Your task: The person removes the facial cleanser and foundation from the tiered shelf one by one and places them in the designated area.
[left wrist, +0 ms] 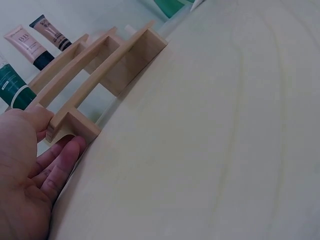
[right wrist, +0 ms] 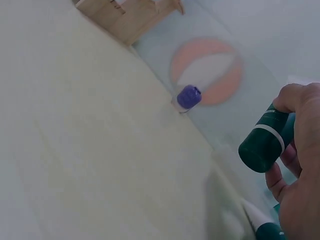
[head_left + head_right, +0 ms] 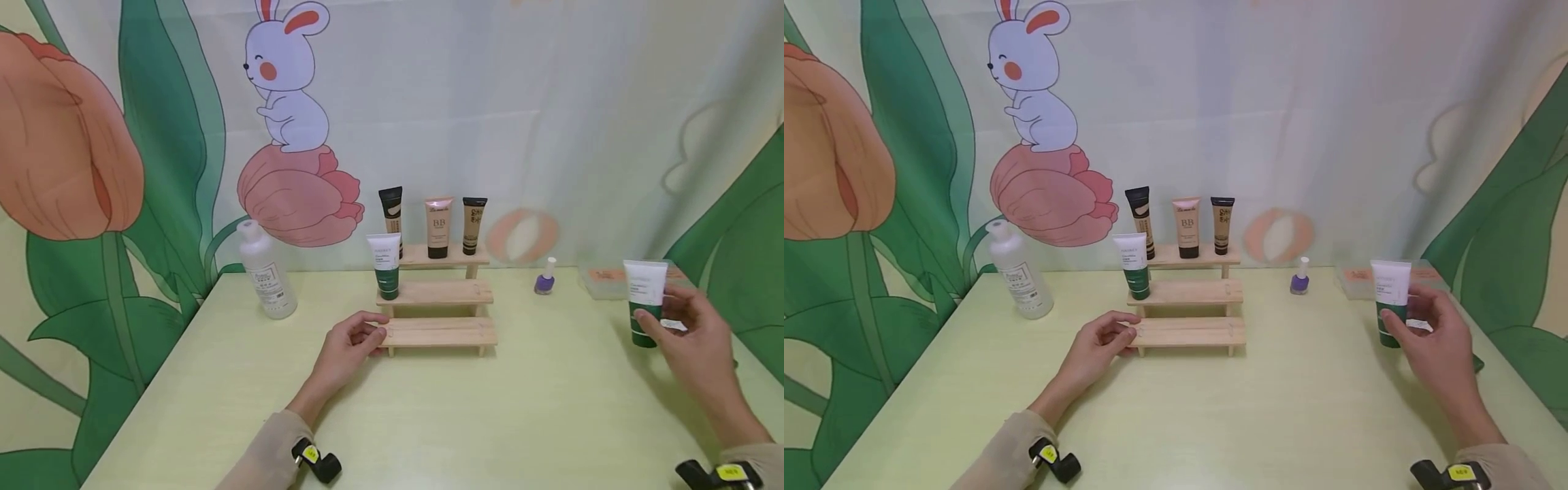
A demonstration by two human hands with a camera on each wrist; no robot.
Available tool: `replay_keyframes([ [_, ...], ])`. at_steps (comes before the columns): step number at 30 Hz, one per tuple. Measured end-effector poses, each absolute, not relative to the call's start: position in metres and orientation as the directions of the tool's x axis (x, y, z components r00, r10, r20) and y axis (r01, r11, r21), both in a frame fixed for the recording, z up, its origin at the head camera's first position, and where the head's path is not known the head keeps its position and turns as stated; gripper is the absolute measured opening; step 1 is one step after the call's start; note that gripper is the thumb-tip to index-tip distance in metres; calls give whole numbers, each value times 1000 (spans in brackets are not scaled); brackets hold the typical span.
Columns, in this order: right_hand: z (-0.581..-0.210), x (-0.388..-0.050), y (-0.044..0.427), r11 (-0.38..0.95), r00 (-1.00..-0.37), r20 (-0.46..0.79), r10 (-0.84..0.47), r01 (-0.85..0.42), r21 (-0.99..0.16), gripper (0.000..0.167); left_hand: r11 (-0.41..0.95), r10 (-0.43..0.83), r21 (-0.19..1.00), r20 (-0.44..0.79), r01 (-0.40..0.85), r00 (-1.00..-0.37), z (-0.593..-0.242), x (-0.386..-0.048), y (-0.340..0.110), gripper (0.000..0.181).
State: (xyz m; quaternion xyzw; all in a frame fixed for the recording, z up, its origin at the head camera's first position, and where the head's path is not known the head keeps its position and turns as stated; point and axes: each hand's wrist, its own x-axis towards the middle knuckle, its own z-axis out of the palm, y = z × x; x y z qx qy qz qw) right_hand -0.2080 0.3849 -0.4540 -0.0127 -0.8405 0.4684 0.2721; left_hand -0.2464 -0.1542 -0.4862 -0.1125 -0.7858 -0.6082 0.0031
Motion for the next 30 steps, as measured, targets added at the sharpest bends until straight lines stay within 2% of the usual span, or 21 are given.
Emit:
replay_keyframes([
  [6,-475,-210,396,584,-876,403,263,-188,-790,44,226,173,958,140,178,-975,-487,-246,-154,23],
  [15,-485,-215,394,621,-911,342,229,-134,-772,58,228,170,957,140,177,-975,-484,-246,-153,22],
  [30,-490,-219,395,724,-947,282,155,-85,-684,54,239,162,956,132,169,-978,-485,-246,-154,21],
])
